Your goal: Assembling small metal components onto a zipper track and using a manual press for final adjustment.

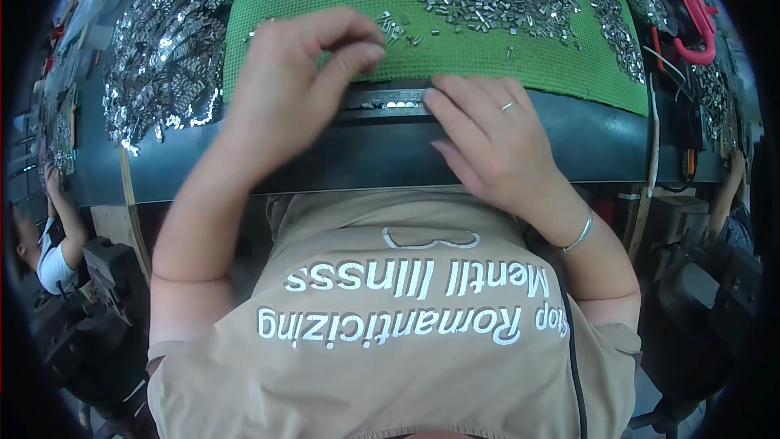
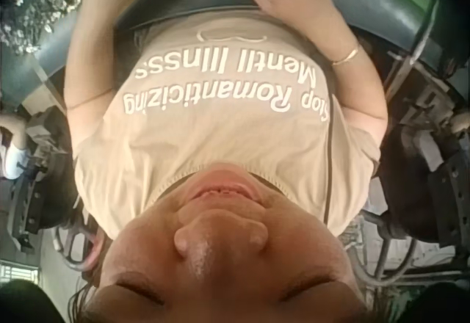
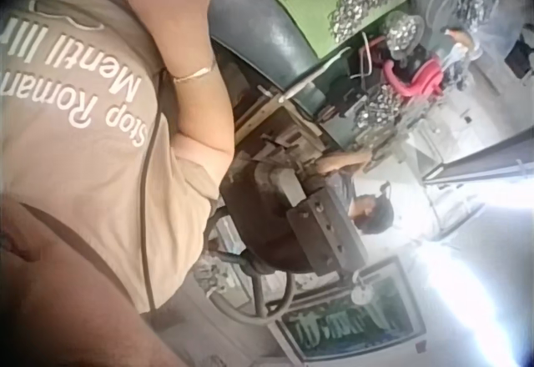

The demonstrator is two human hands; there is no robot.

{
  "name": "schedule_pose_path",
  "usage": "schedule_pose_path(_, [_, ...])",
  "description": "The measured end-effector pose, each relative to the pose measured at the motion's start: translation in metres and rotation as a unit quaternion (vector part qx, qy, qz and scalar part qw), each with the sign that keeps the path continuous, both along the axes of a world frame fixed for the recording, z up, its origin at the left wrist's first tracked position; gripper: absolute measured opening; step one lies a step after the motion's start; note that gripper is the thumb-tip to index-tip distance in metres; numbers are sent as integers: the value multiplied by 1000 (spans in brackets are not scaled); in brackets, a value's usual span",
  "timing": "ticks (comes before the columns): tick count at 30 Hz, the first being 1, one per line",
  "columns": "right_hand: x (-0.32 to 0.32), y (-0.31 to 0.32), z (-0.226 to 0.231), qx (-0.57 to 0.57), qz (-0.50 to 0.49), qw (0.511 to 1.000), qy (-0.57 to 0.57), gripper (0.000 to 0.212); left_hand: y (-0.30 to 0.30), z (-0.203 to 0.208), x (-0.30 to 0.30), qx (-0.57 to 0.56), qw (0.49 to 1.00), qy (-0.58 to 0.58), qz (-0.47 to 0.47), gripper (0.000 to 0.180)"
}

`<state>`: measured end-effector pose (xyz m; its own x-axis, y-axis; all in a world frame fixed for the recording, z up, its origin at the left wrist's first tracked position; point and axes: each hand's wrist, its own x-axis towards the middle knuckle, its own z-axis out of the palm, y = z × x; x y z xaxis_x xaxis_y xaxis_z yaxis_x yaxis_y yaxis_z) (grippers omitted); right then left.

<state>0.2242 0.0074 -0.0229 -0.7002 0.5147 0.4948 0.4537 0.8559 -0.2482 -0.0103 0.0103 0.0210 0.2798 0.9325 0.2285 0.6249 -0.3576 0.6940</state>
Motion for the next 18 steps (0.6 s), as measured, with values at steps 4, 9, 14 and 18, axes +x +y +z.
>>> schedule_pose_path(4, [9,-2,1,-138,6,987,80,53,-18,-15,25,66,996,-44,-45,7])
schedule_pose_path(9, [14,-3,-12,-214,-15,959,187,52,-24,-30,36,44,999,-30,-13,8])
schedule_pose_path(14, [15,2,-14,-221,-8,956,194,52,-28,-35,37,181,980,79,-13,8])
schedule_pose_path(18, [16,2,-14,-211,-8,957,200,50,-28,-43,39,215,974,72,-1,9])
